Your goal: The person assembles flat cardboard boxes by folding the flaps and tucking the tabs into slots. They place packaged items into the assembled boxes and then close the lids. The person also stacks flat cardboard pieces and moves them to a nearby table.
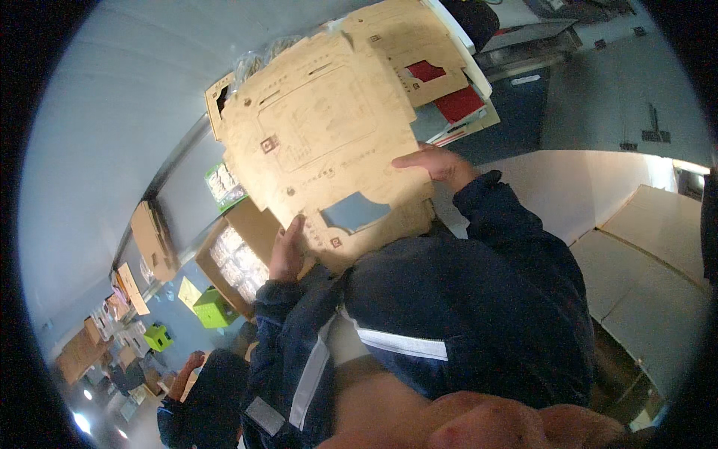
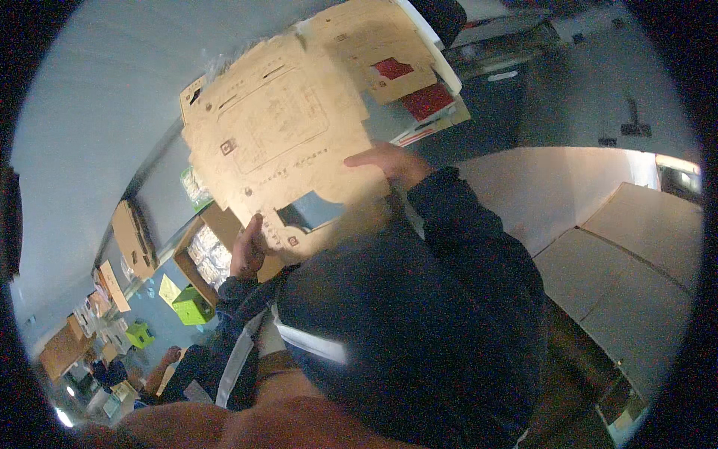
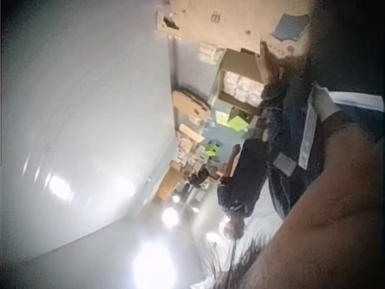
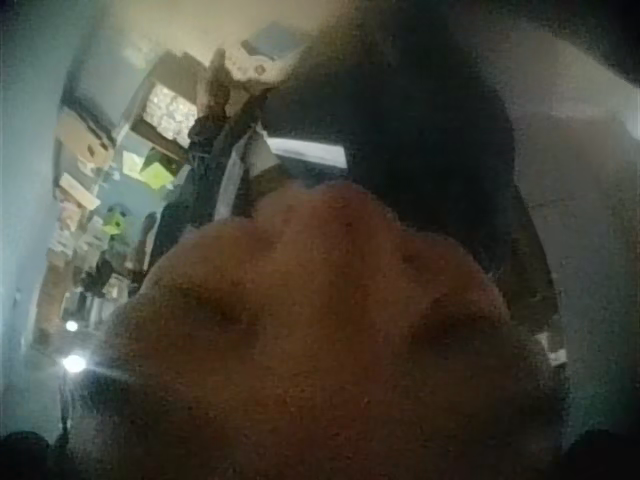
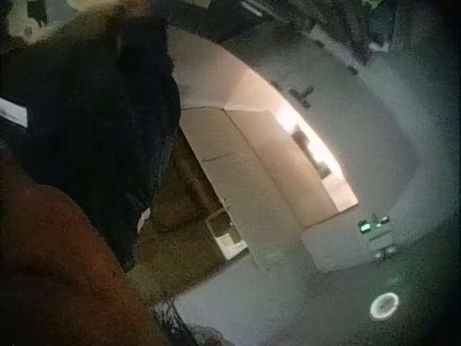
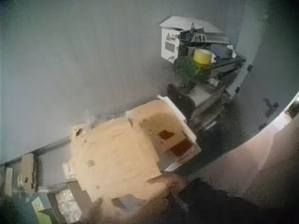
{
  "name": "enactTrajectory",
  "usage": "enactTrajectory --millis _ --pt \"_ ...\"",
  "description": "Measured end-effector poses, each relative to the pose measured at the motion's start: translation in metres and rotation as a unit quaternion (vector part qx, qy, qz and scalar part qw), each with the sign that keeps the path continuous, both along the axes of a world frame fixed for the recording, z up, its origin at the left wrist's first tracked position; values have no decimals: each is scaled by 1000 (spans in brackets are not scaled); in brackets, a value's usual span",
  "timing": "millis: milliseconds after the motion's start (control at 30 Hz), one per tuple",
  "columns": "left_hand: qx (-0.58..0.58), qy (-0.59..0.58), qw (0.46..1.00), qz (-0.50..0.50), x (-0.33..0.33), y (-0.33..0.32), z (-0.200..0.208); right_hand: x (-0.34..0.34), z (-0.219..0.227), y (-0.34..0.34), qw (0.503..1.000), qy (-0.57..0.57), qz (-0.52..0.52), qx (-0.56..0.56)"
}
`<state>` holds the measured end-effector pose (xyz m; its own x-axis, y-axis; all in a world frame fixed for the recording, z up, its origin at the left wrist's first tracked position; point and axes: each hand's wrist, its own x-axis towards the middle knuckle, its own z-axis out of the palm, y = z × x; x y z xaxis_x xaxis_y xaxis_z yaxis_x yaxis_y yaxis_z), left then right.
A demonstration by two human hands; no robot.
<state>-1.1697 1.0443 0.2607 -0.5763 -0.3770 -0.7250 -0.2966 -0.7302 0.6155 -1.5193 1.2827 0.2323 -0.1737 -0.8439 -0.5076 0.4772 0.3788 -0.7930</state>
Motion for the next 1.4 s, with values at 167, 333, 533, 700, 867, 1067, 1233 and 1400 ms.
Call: enactTrajectory --millis 167,333,533,700,867,1067,1233,1400 --pt "47 47 997 34 54 -1 -5 -26 -36 30 998 1 -57 1" --pt "5 -32 999 -20 79 55 23 -11 47 25 991 -18 -131 27" --pt "0 -37 998 -51 96 81 44 -58 69 23 991 17 -124 43" --pt "-42 -125 991 -18 138 90 36 -85 51 21 993 -18 -111 21" --pt "-58 -159 985 20 151 99 38 -88 59 14 994 11 -103 36" --pt "-42 -135 990 -3 139 117 37 -98 67 12 995 -5 -91 34" --pt "-52 -149 987 5 136 120 36 -117 18 26 991 -57 -106 64" --pt "-77 -174 981 -21 152 119 25 -76 -35 67 981 5 -139 134"
